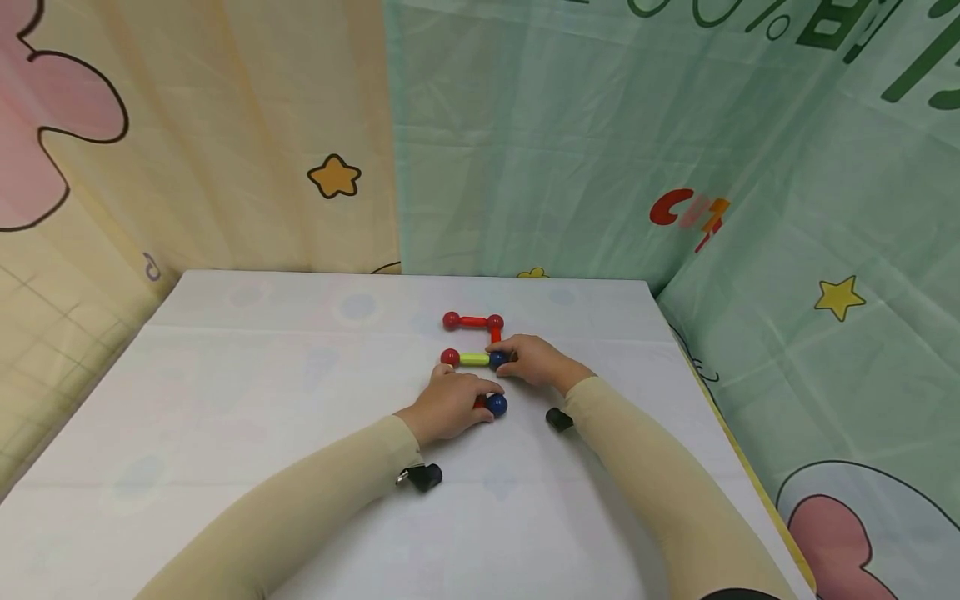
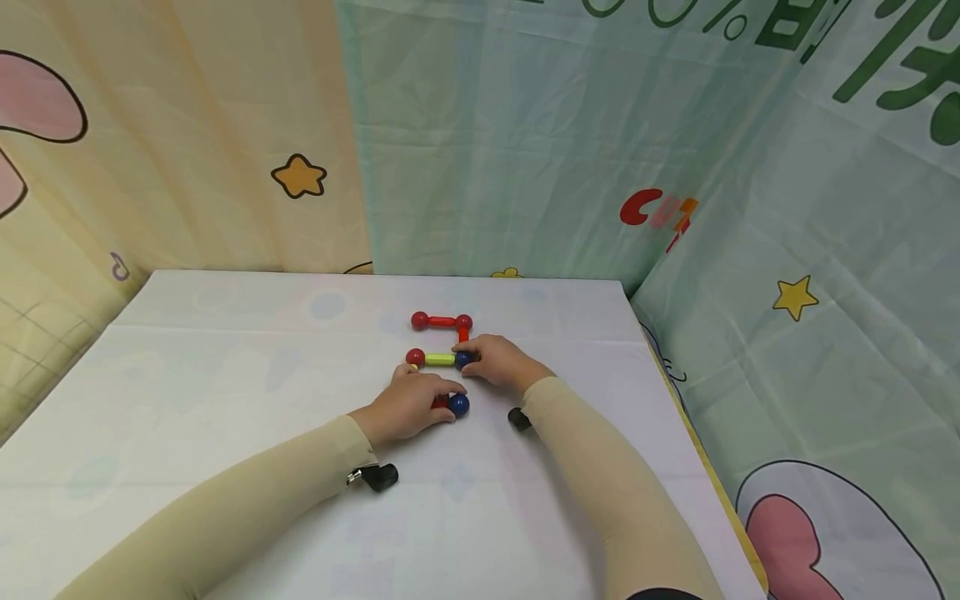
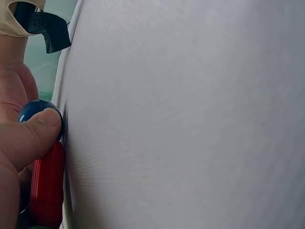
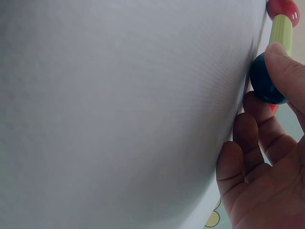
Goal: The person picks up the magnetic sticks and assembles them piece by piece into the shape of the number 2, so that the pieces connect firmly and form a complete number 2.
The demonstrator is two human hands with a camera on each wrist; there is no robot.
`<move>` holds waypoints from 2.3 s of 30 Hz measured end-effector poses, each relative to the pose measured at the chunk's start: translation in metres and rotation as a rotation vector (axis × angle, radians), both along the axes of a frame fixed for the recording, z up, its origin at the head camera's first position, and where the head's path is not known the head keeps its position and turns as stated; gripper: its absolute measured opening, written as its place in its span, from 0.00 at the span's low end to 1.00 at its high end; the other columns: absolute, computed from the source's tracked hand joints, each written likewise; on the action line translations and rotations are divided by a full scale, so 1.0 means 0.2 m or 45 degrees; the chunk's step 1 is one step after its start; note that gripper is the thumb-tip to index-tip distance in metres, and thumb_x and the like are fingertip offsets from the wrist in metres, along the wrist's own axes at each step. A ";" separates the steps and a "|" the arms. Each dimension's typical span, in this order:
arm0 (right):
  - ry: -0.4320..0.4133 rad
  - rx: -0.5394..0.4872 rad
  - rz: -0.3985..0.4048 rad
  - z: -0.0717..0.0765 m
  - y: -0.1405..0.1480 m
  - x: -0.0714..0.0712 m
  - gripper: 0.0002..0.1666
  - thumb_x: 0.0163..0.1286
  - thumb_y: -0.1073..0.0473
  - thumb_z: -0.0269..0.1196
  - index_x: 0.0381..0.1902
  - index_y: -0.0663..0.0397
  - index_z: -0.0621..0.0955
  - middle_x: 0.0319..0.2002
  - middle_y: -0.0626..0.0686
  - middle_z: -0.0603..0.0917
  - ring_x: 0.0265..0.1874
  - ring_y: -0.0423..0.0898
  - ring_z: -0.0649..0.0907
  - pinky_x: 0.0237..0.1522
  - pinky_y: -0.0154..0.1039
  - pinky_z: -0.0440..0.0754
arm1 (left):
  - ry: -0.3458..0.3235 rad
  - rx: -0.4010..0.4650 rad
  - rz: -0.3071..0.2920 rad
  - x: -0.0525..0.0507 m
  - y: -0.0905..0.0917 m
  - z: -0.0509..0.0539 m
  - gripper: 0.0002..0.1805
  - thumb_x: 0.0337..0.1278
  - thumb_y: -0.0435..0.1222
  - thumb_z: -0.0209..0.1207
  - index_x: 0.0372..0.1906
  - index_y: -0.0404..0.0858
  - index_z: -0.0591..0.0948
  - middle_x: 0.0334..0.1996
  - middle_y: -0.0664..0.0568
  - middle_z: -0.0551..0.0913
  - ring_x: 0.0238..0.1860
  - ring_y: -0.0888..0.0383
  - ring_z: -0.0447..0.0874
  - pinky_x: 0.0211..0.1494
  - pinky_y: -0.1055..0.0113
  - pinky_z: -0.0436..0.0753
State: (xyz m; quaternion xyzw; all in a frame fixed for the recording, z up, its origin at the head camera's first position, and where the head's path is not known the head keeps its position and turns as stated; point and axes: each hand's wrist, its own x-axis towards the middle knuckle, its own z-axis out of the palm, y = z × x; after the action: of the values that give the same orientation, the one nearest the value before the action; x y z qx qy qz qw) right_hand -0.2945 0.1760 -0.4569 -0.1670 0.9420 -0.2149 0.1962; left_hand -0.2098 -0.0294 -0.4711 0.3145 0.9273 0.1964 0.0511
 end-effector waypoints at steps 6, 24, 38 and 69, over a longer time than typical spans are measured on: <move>0.000 -0.011 -0.001 0.00 0.00 0.00 0.30 0.73 0.53 0.71 0.71 0.36 0.80 0.65 0.53 0.81 0.59 0.50 0.79 0.69 0.51 0.77 | -0.008 -0.008 -0.001 0.00 0.00 0.01 0.24 0.65 0.48 0.71 0.64 0.53 0.84 0.56 0.57 0.90 0.59 0.60 0.86 0.66 0.46 0.63; -0.014 -0.034 -0.012 0.00 0.00 0.01 0.30 0.73 0.54 0.70 0.72 0.36 0.80 0.65 0.53 0.81 0.60 0.51 0.79 0.69 0.51 0.77 | -0.007 -0.066 -0.054 0.02 0.00 0.02 0.35 0.57 0.60 0.72 0.70 0.59 0.80 0.51 0.60 0.87 0.56 0.63 0.82 0.71 0.38 0.60; -0.006 -0.018 -0.008 0.00 0.00 0.01 0.30 0.73 0.53 0.71 0.72 0.35 0.80 0.64 0.52 0.82 0.56 0.49 0.79 0.67 0.49 0.78 | -0.007 -0.073 -0.081 0.02 0.03 0.02 0.26 0.64 0.52 0.71 0.66 0.57 0.84 0.54 0.59 0.90 0.58 0.61 0.85 0.65 0.51 0.67; 0.011 0.002 0.012 0.01 -0.01 0.01 0.30 0.73 0.53 0.70 0.71 0.36 0.80 0.64 0.52 0.82 0.58 0.50 0.79 0.68 0.51 0.78 | -0.031 0.046 0.065 -0.01 0.03 0.00 0.25 0.62 0.50 0.73 0.62 0.47 0.86 0.54 0.55 0.90 0.57 0.57 0.86 0.64 0.54 0.71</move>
State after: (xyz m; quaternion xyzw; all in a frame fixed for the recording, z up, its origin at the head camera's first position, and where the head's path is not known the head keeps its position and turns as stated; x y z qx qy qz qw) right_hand -0.2929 0.1745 -0.4544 -0.1723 0.9423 -0.2123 0.1932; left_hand -0.2119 -0.0229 -0.4719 0.2892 0.9307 0.2181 0.0515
